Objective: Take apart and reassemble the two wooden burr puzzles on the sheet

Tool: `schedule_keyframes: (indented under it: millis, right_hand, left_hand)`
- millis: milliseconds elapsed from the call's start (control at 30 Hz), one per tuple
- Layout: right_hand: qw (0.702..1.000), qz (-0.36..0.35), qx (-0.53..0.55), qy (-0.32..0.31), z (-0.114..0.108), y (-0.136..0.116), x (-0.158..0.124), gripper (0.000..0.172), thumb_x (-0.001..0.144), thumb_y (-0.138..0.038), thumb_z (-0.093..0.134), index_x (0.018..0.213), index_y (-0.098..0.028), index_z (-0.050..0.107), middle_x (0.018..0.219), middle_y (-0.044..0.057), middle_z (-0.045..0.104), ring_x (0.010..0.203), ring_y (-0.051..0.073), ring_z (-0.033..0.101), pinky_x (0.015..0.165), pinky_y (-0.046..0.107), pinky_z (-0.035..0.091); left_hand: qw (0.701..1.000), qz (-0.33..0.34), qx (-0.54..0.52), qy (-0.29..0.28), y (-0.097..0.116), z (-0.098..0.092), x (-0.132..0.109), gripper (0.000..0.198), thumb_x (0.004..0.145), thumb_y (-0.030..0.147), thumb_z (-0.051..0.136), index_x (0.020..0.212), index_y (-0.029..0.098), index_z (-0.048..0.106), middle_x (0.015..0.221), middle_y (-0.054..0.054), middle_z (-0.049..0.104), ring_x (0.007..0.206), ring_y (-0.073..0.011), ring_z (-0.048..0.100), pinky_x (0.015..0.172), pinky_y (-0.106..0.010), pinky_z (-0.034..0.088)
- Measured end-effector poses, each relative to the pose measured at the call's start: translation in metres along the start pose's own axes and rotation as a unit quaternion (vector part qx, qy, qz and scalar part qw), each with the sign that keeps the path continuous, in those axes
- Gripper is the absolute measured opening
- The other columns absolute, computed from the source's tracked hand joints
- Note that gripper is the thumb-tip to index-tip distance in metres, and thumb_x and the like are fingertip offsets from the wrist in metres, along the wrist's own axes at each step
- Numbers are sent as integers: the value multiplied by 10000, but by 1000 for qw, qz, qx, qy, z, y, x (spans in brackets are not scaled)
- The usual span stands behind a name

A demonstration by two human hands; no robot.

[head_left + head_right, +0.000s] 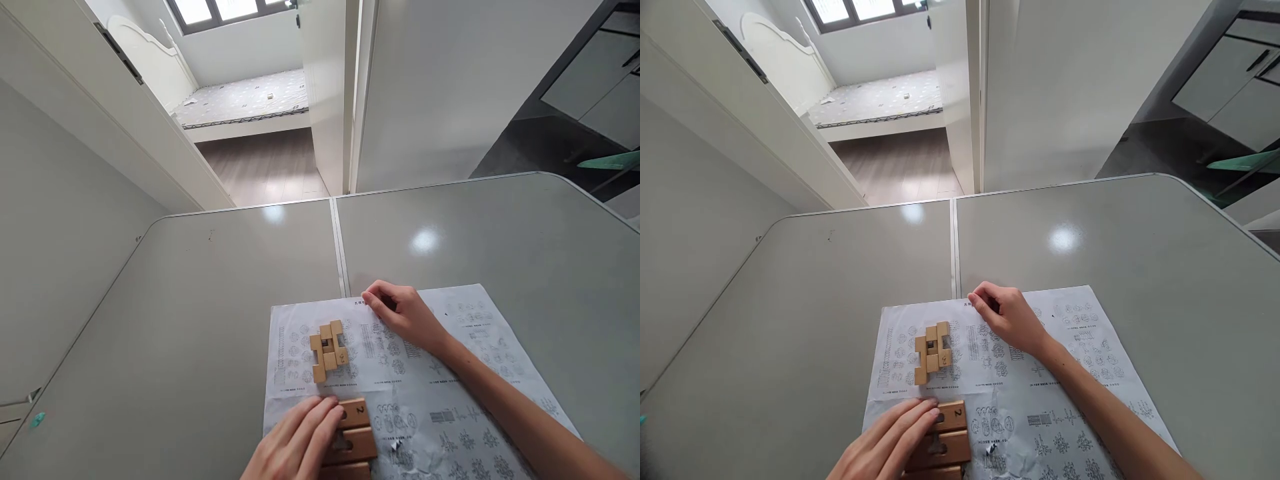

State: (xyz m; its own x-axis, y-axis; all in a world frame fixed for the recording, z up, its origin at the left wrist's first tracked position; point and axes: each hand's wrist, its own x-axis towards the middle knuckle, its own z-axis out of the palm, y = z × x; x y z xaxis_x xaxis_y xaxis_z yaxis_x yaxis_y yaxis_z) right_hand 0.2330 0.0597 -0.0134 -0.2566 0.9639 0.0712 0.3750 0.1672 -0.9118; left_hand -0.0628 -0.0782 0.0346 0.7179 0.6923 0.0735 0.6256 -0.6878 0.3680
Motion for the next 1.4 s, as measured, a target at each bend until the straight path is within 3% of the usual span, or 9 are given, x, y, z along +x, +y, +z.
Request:
schedule_keyframes:
  millis: [100, 267, 467, 633, 833, 1400]
  right_hand:
    - [1000, -5, -5, 4, 0, -1, 0, 405, 1102, -516, 513, 829, -232, 609, 618, -37, 504, 549, 142, 425, 538, 296, 356]
    - [1000, -12, -5, 6, 0, -1, 1, 432, 1103, -542, 500, 829, -226, 609, 621, -35, 510, 556, 141, 429, 542, 294, 360]
    - [1000, -12, 13, 9, 0, -1, 1, 453, 1099, -567, 501, 825, -221, 605, 614, -42, 490, 549, 135, 400, 526, 284, 344]
    - [1000, -10, 18, 17, 1, 0, 1, 462, 1093, -579, 503, 815, -224, 602, 606, -42, 495, 537, 133, 399, 525, 284, 345]
    - [1000, -3, 27, 14, 0, -1, 2, 423, 1091, -535, 519, 821, -221, 607, 612, -43, 502, 555, 136, 418, 541, 282, 356]
    - [1000, -25, 11, 10, -1, -1, 2, 388, 1099, -470, 535, 822, -212, 622, 632, -43, 497, 560, 124, 398, 530, 278, 325]
  left_hand:
    - [998, 25, 32, 37, 10, 13, 20, 652, 853, 44, 563, 1499, 120, 525, 1426, -143, 744, 1292, -292, 738, 1085, -372, 650]
    - [995, 5, 61, 76, 27, 30, 56, 591, 819, 58, 546, 1408, 68, 586, 1425, -200, 731, 1252, -342, 755, 1015, -432, 693]
    - [995, -10, 61, 77, 43, 34, 89, 443, 935, 62, 506, 1364, 64, 620, 1436, -187, 728, 1302, -323, 730, 1079, -436, 656]
    - [995, -28, 76, 53, 47, 38, 107, 504, 896, 24, 504, 1393, 25, 584, 1461, -230, 699, 1377, -349, 680, 1132, -465, 623]
    - [993, -85, 57, 67, 36, 39, 104, 552, 888, 34, 542, 1439, 64, 520, 1502, -250, 661, 1392, -346, 669, 1111, -485, 635]
    - [967, -241, 15, 83, -14, 12, 93, 501, 972, 224, 686, 1454, 207, 549, 1494, -136, 694, 1322, -330, 723, 1048, -474, 664]
